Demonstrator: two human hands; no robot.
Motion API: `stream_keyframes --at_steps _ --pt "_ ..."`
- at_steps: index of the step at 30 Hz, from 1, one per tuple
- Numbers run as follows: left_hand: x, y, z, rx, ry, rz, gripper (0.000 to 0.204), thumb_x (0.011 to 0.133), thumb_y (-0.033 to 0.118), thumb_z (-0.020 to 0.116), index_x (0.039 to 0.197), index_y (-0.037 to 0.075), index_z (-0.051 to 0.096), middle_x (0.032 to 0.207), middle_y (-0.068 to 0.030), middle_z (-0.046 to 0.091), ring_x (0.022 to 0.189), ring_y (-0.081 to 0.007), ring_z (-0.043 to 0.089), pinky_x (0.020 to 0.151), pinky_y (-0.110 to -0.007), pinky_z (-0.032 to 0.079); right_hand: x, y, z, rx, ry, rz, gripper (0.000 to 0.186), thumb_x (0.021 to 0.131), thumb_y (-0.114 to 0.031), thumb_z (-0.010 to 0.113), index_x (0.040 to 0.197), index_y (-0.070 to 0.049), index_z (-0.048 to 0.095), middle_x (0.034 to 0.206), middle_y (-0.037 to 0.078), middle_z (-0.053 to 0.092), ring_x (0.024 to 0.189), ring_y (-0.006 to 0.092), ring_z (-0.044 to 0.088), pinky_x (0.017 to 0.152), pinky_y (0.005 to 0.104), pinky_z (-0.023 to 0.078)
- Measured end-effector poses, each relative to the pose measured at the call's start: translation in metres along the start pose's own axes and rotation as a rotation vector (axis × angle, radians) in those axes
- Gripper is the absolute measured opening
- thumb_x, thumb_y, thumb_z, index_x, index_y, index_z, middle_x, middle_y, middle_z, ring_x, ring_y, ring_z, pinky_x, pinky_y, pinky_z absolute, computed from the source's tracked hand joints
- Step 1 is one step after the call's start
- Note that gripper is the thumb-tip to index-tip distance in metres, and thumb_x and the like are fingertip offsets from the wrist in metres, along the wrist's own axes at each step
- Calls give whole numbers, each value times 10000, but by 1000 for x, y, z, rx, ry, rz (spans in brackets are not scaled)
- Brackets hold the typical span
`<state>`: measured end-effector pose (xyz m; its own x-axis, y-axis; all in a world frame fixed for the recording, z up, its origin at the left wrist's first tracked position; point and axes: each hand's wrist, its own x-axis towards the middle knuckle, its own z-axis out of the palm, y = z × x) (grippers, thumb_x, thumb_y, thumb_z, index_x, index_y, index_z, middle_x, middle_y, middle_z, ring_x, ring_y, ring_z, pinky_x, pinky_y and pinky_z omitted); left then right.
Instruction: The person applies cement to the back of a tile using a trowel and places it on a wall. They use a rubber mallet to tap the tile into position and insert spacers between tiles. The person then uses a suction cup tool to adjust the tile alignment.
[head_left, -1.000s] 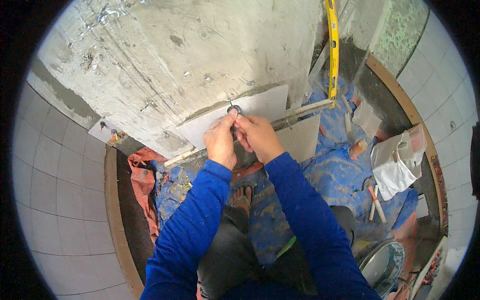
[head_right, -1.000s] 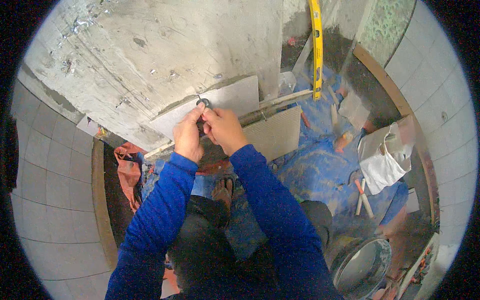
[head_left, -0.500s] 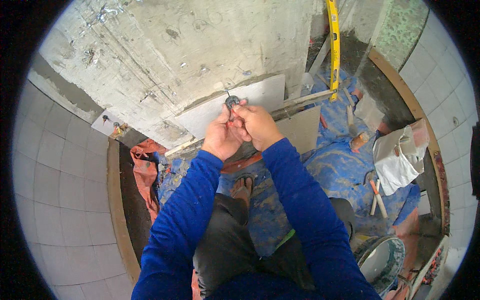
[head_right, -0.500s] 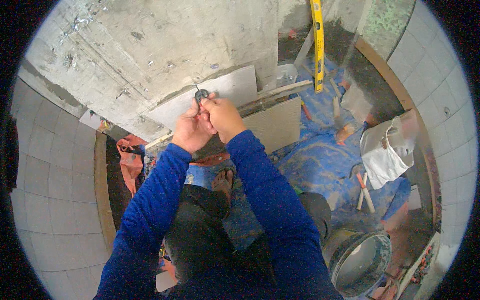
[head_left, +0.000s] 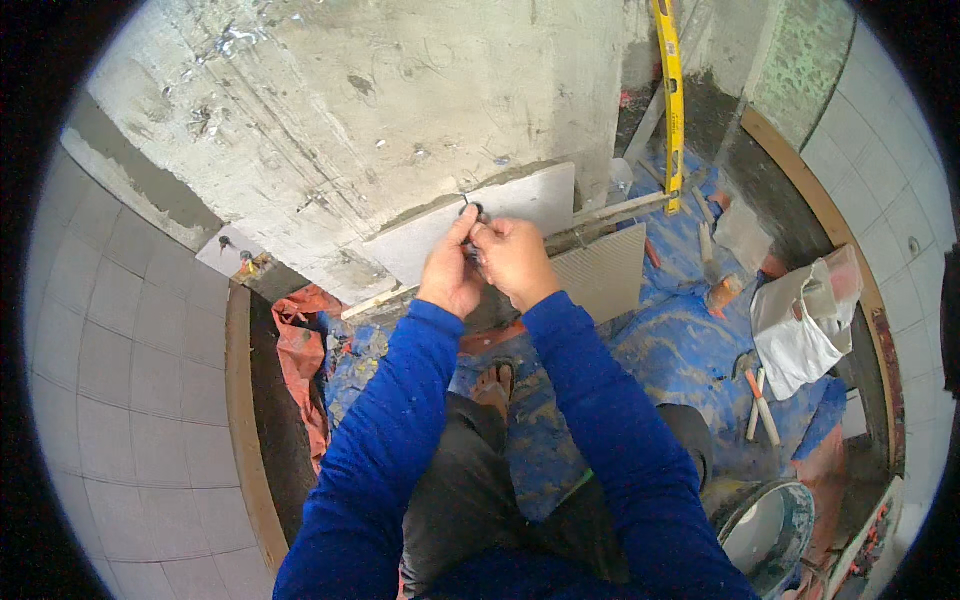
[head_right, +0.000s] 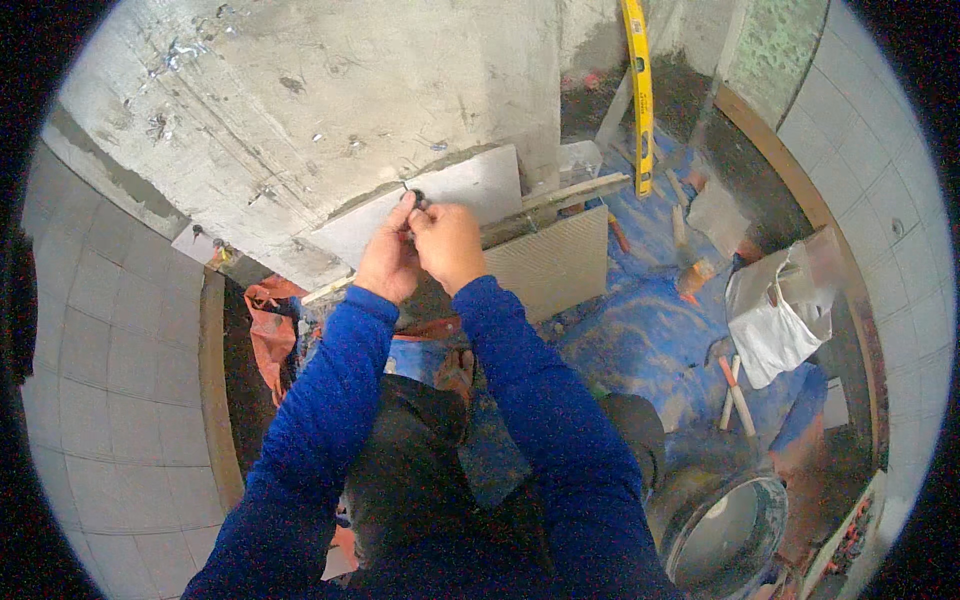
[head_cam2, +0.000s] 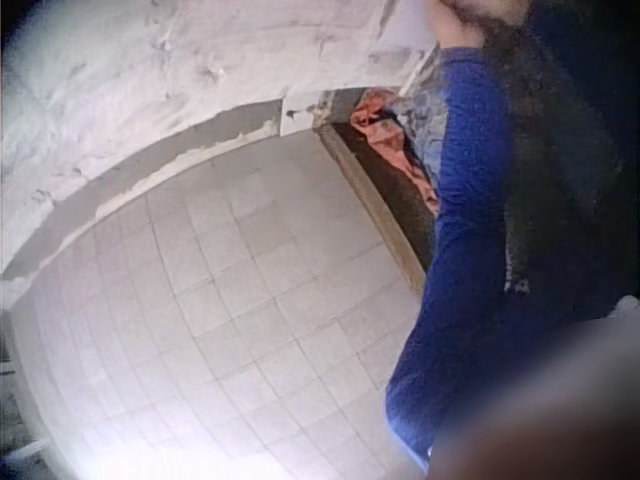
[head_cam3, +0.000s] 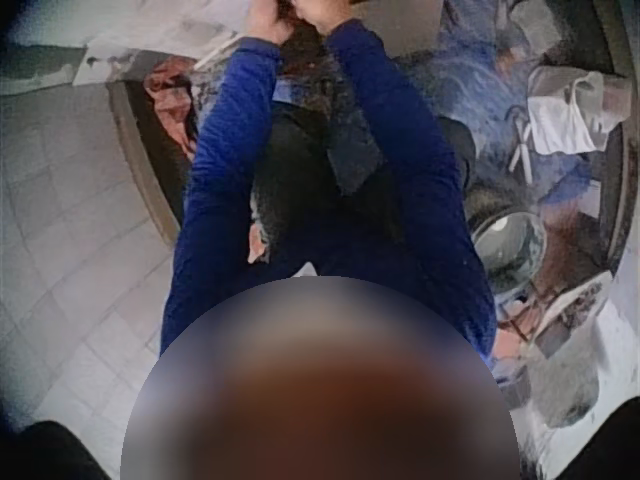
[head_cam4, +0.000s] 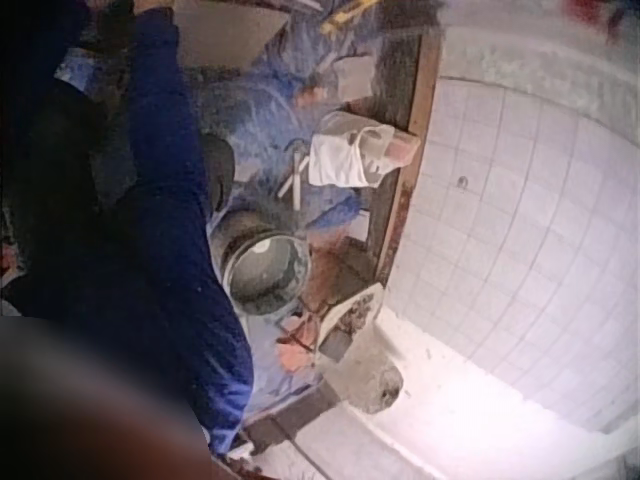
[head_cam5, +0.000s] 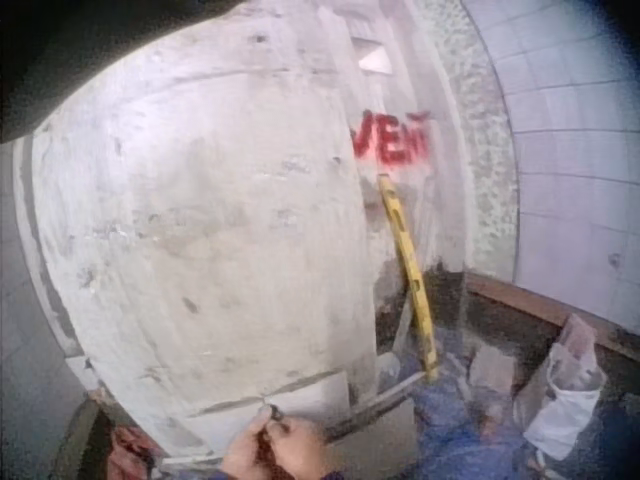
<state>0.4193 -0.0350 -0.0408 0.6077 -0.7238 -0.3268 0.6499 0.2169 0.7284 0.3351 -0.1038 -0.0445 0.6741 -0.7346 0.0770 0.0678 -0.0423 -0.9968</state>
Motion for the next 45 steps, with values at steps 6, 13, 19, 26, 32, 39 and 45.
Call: stream_keyframes --at_steps 6,13,19,26,32,39,45 --pt "-15 4 10 142 57 45 237 951 338 768 1003 124 682 883 -3 695 759 -136 624 636 -283 482 6 7 -34 -469 434 -281 334 880 -243 766 1040 41 696 909 203 697 797 300 686 735 424 539" --pt "-16 10 7 224 46 53 301 986 426 714 1101 150 678 996 -6 702 848 -135 641 667 -271 500 18 1 -73 -483 491 -296 698 779 -193 830 1379 57 575 1252 189 597 879 247 658 838 372 543" --pt "-13 11 0 221 53 56 484 973 581 653 1105 116 673 1016 -33 705 865 -165 649 718 -301 509 18 2 -75 -528 516 -298 670 780 -166 818 1371 49 587 1234 175 614 869 228 647 836 352 543" --pt "-4 11 -6 266 20 67 511 986 585 620 1113 93 670 998 -35 697 852 -164 647 710 -300 506 20 4 -79 -569 487 -380 656 771 -138 788 1359 60 573 1227 189 603 937 279 635 874 393 528" --pt "-3 11 -5 230 38 64 473 984 546 665 1072 82 689 968 -40 728 814 -160 666 671 -294 493 15 -2 -76 -582 461 -394 602 819 -129 745 1347 77 542 1275 234 562 1076 393 608 971 460 494" --pt "-10 9 0 166 56 89 401 943 480 761 1007 87 712 904 -21 728 766 -141 651 638 -296 476 -15 -17 -26 -610 550 -345 397 941 -269 704 1165 49 625 1160 248 638 1099 415 641 903 504 504" --pt "-7 9 -2 151 26 80 314 914 372 795 1070 109 722 952 -11 681 807 -159 607 692 -314 472 -14 -15 -8 -373 125 -228 398 979 -344 644 854 34 651 779 202 684 763 381 670 716 488 504"
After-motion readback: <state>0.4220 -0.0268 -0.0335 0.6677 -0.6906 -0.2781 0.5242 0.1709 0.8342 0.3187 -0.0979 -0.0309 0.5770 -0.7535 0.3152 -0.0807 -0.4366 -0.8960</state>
